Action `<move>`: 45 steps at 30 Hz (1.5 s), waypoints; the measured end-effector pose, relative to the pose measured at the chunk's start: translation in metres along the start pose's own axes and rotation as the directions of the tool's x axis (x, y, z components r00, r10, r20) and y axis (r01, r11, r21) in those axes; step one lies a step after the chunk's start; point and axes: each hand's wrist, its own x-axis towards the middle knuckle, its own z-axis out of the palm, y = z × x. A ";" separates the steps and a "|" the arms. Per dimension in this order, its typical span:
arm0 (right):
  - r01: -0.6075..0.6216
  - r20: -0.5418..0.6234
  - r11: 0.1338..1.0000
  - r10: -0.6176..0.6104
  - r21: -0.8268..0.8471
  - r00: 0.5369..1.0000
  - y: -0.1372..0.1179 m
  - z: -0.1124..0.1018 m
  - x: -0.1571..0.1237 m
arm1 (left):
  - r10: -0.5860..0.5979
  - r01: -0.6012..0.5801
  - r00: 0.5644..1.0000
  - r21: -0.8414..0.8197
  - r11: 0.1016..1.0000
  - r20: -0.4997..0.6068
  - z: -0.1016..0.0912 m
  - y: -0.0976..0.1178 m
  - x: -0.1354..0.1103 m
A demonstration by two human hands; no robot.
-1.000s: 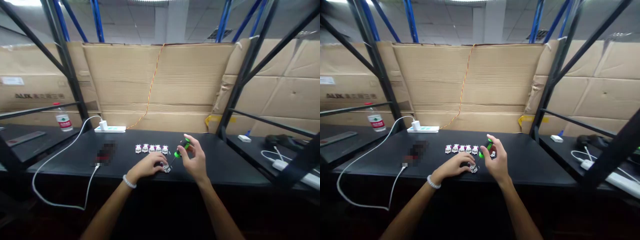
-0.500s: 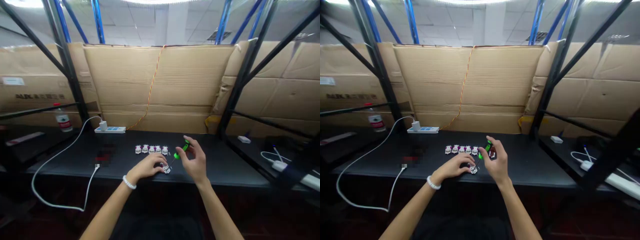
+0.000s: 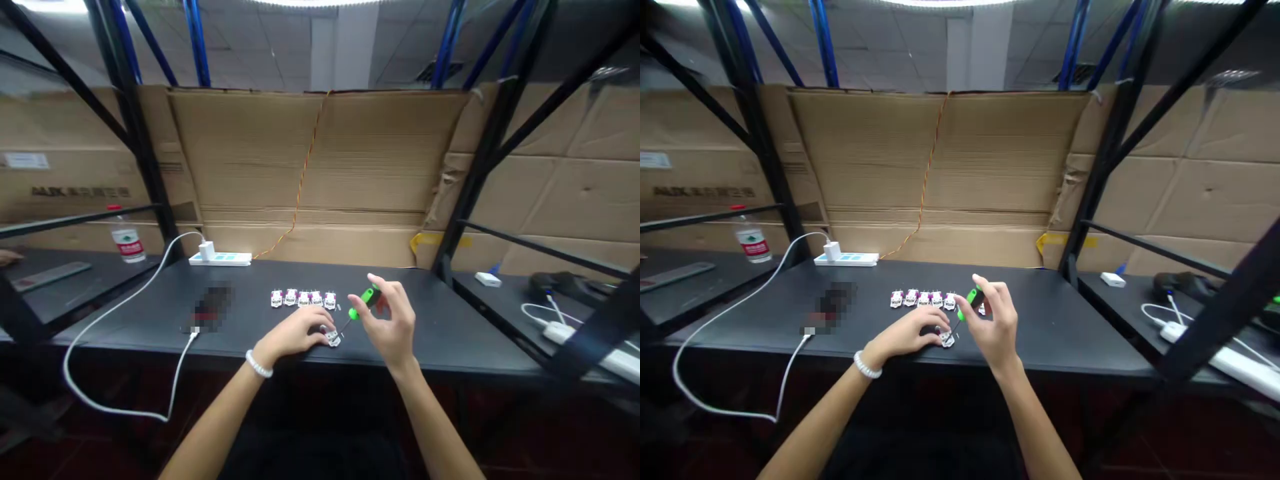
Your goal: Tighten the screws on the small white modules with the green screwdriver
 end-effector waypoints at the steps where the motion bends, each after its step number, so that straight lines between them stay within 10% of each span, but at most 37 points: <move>1: 0.020 -0.008 1.000 -0.020 -0.005 1.000 -0.001 0.000 0.000 | 0.001 -0.001 1.000 0.001 1.000 -0.002 0.000 0.000 0.000; 20: -0.026 0.159 0.991 0.006 0.129 0.987 -0.016 0.000 -0.003 | -0.021 0.019 0.999 -0.058 0.998 -0.030 0.003 -0.005 0.000; 31: -0.072 -0.012 0.995 0.073 0.066 0.997 -0.015 0.011 0.000 | -0.069 0.067 0.997 -0.101 0.993 -0.016 0.007 -0.008 0.000; 38: -0.187 0.194 0.959 0.146 0.212 0.970 -0.016 0.020 -0.003 | -0.072 0.070 0.997 -0.118 0.991 -0.014 0.005 -0.006 0.001; 45: -0.170 0.067 0.965 0.159 0.201 0.985 -0.004 0.021 -0.010 | -0.079 0.075 0.997 -0.116 0.990 -0.026 0.008 -0.007 0.000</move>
